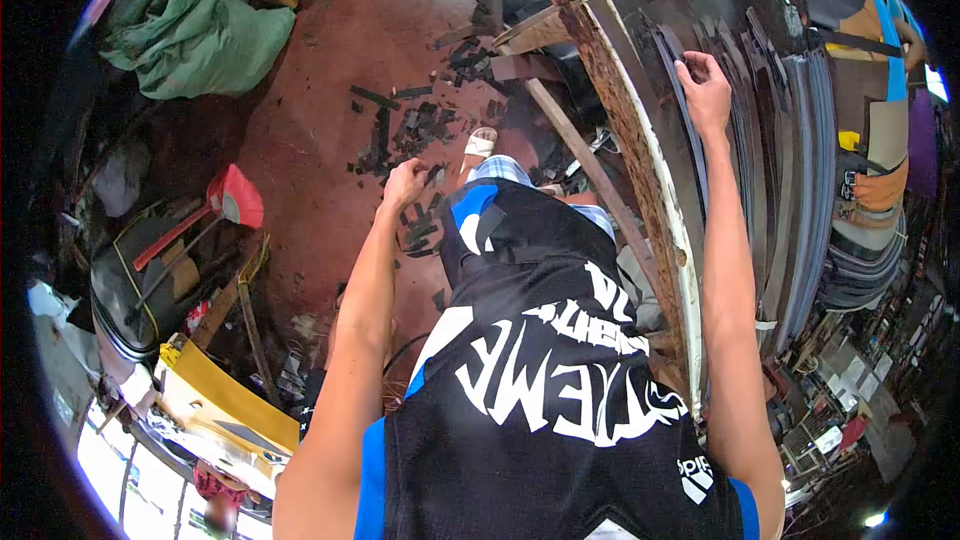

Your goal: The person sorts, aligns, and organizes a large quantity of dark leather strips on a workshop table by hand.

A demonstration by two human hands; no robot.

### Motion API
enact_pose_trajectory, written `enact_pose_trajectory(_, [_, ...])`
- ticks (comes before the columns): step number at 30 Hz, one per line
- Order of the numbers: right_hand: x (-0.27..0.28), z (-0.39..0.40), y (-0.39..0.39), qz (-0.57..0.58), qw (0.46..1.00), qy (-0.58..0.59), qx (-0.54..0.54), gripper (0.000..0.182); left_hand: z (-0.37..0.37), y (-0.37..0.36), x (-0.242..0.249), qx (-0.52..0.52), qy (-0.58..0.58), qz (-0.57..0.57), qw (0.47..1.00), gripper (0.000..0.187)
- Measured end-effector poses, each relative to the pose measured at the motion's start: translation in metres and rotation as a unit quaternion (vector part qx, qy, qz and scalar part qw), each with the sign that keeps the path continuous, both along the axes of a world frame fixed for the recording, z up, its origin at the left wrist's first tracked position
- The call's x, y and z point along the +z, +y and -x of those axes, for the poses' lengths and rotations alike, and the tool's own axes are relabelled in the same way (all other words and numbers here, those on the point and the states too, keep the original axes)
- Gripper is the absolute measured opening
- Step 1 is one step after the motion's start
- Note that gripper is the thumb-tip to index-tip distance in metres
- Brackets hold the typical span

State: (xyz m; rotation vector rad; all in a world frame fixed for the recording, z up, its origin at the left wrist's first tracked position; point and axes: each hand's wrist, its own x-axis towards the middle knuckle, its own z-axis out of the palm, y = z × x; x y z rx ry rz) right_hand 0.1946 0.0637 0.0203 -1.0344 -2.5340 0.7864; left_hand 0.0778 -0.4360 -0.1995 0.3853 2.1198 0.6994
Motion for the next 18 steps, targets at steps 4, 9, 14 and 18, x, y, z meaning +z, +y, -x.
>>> enact_pose_trajectory(4, [0.003,0.001,-0.006,-0.077,0.996,-0.031,0.022,0.028,0.001,0.002,-0.001,-0.015,0.034,-0.006,0.999,0.032])
enact_pose_trajectory(9, [0.005,0.001,-0.009,-0.092,0.995,-0.032,0.031,0.027,0.003,0.003,-0.007,-0.007,-0.011,0.017,1.0,0.032])
enact_pose_trajectory(14, [0.0,0.0,-0.005,-0.07,0.996,-0.041,0.025,0.028,0.002,0.002,-0.01,-0.021,0.018,0.007,1.0,0.031])
enact_pose_trajectory(18, [-0.001,-0.001,-0.001,-0.039,0.999,-0.035,0.008,0.029,0.001,0.004,-0.005,-0.023,0.042,-0.007,0.999,0.03])
